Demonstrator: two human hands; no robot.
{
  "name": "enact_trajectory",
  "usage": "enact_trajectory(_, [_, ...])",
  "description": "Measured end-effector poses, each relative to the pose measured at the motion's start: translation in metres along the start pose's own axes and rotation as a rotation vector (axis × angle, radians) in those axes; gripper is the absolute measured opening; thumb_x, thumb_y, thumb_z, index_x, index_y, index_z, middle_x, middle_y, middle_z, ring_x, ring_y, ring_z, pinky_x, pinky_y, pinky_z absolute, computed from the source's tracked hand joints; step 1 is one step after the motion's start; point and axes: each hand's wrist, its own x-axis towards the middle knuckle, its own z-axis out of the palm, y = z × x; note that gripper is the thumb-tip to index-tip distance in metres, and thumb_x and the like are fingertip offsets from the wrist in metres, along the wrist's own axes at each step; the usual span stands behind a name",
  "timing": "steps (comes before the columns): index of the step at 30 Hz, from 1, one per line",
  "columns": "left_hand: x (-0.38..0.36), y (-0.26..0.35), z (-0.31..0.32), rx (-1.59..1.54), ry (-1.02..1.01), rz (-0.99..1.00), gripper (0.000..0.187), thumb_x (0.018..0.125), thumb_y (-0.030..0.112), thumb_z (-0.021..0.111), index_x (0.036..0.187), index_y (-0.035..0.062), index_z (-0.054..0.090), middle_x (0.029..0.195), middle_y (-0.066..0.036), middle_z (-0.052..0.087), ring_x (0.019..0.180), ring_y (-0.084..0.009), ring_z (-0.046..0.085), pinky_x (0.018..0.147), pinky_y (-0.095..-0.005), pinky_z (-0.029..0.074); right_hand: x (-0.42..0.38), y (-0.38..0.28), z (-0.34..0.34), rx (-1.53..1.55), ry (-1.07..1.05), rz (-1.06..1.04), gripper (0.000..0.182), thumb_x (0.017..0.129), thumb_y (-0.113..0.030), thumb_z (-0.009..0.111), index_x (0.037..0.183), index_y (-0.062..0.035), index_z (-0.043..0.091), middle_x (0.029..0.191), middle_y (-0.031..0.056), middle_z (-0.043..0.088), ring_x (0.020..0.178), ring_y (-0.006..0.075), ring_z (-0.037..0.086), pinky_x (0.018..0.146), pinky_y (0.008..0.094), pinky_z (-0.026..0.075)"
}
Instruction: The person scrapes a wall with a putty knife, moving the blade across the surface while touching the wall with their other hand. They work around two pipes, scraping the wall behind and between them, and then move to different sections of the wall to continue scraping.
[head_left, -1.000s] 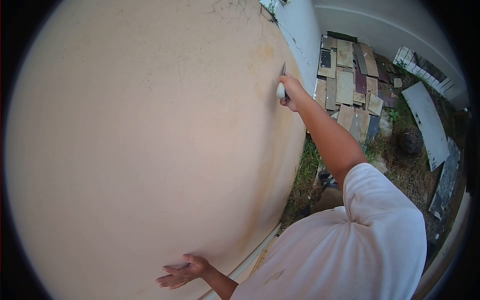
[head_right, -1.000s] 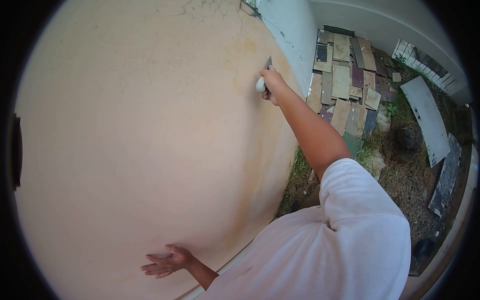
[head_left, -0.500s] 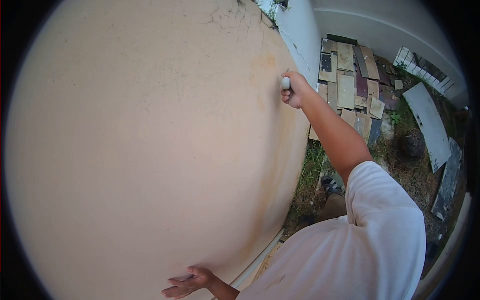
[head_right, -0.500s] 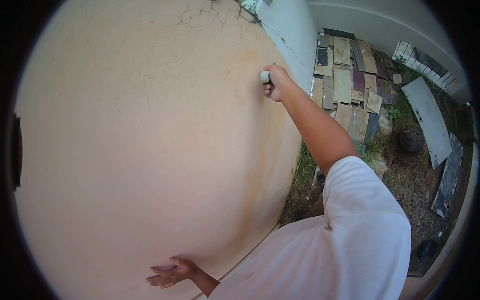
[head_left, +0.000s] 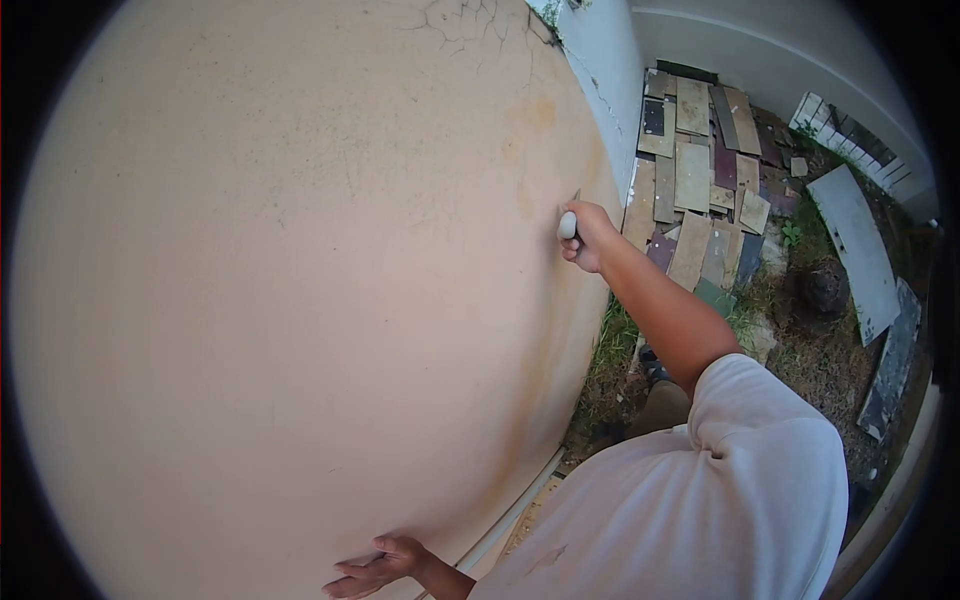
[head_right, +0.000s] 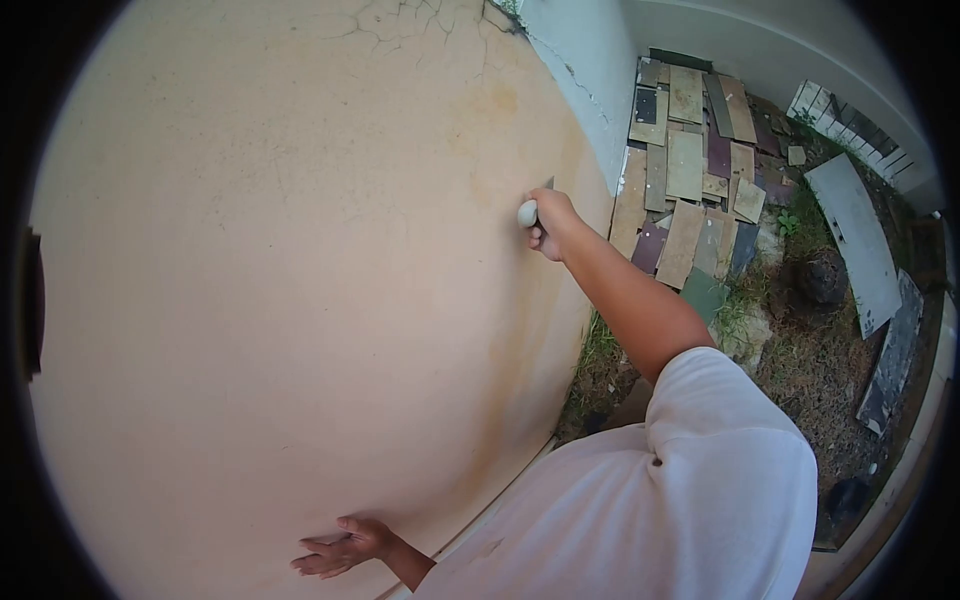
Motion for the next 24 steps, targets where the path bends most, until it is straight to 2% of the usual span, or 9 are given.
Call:
enact_trajectory(3, [-0.001,-0.011,0.0,-0.046,-0.007,0.044,0.067,0.098,0.056,0.039,0.148,0.0114,0.035,0.16,-0.02,0.014,0.148,-0.0426,0.01,0.109,-0.0688,0.003,-0.071,0.039,0.015,0.008,-0.054,-0.062,0.018,0.095,-0.028,0.048,0.104,-0.0127,0.052,0.059,0.0034,0.048,0.041,0.0141,0.034,0.041,0.0304,0.029])
enact_trajectory(5, [-0.001,-0.009,0.004,-0.067,0.013,0.026,0.068,0.098,0.056,0.039,0.149,0.012,0.034,0.161,-0.02,0.014,0.148,-0.042,0.01,0.109,-0.0685,0.003,-0.068,0.046,0.004,0.051,-0.115,-0.12,0.056,0.097,-0.031,0.048,0.147,-0.0149,0.029,0.06,0.0041,0.05,0.042,0.0161,0.036,0.041,0.0312,0.03])
enact_trajectory(6, [0.0,-0.007,0.003,-0.061,0.005,0.025,0.068,0.098,0.056,0.039,0.149,0.012,0.034,0.161,-0.02,0.014,0.148,-0.042,0.01,0.109,-0.0685,0.003,-0.055,0.052,-0.006,0.044,-0.113,-0.113,0.056,0.097,-0.031,0.048,0.147,-0.0149,0.029,0.06,0.0041,0.05,0.042,0.0161,0.036,0.041,0.0312,0.03])
enact_trajectory(8, [0.001,-0.003,0.002,-0.065,0.01,0.015,0.068,0.098,0.056,0.039,0.149,0.0126,0.033,0.161,-0.019,0.014,0.148,-0.0421,0.01,0.109,-0.0688,0.003,-0.021,0.062,-0.022,0.188,-0.208,0.158,0.082,0.098,-0.032,0.048,0.155,-0.0189,-0.01,0.062,0.0046,0.051,0.043,0.0177,0.04,0.042,0.032,0.033])
enact_trajectory(11, [-0.002,-0.007,0.004,-0.045,-0.001,0.019,0.068,0.098,0.056,0.039,0.149,0.0123,0.033,0.161,-0.018,0.014,0.148,-0.0423,0.01,0.109,-0.069,0.003,-0.135,0.116,0.018,-0.416,-0.378,-0.204,0.078,0.101,-0.021,0.045,0.155,-0.019,-0.012,0.068,0.0027,0.052,0.056,0.0141,0.048,0.052,0.0341,0.041])
enact_trajectory(15, [-0.005,-0.004,0.002,-0.036,-0.001,0.006,0.068,0.098,0.057,0.039,0.149,0.0119,0.033,0.161,-0.018,0.015,0.148,-0.042,0.01,0.109,-0.0691,0.003,-0.132,0.18,0.0,-0.715,-0.576,-0.722,0.077,0.102,-0.02,0.043,0.154,-0.0151,-0.014,0.074,0.0054,0.052,0.057,0.0161,0.05,0.055,0.0362,0.044])
enact_trajectory(17, [-0.002,0.0,0.003,-0.041,0.006,0.005,0.068,0.098,0.057,0.039,0.149,0.0118,0.034,0.161,-0.018,0.015,0.148,-0.0413,0.01,0.109,-0.0684,0.003,-0.116,0.158,0.001,-0.695,-0.371,-0.445,0.079,0.101,-0.021,0.044,0.153,-0.0083,-0.014,0.068,0.0086,0.055,0.058,0.023,0.054,0.059,0.0407,0.043])
enact_trajectory(21, [-0.001,0.004,0.003,-0.026,0.01,-0.007,0.068,0.097,0.057,0.041,0.147,0.0115,0.037,0.161,-0.018,0.016,0.148,-0.0409,0.012,0.11,-0.0675,0.003,-0.16,0.176,-0.009,-1.055,-0.547,-0.46,0.083,0.099,-0.026,0.047,0.153,-0.0097,-0.013,0.063,0.0162,0.053,0.058,0.0355,0.055,0.061,0.0449,0.044])
enact_trajectory(24, [-0.002,0.004,0.003,-0.037,0.001,0.001,0.066,0.097,0.055,0.042,0.147,0.0117,0.039,0.16,-0.019,0.016,0.148,-0.0406,0.009,0.11,-0.0676,0.001,-0.162,0.202,-0.025,-1.119,-0.547,-0.402,0.084,0.098,-0.024,0.05,0.153,-0.0093,-0.013,0.067,0.0152,0.053,0.062,0.0331,0.058,0.062,0.0422,0.045])
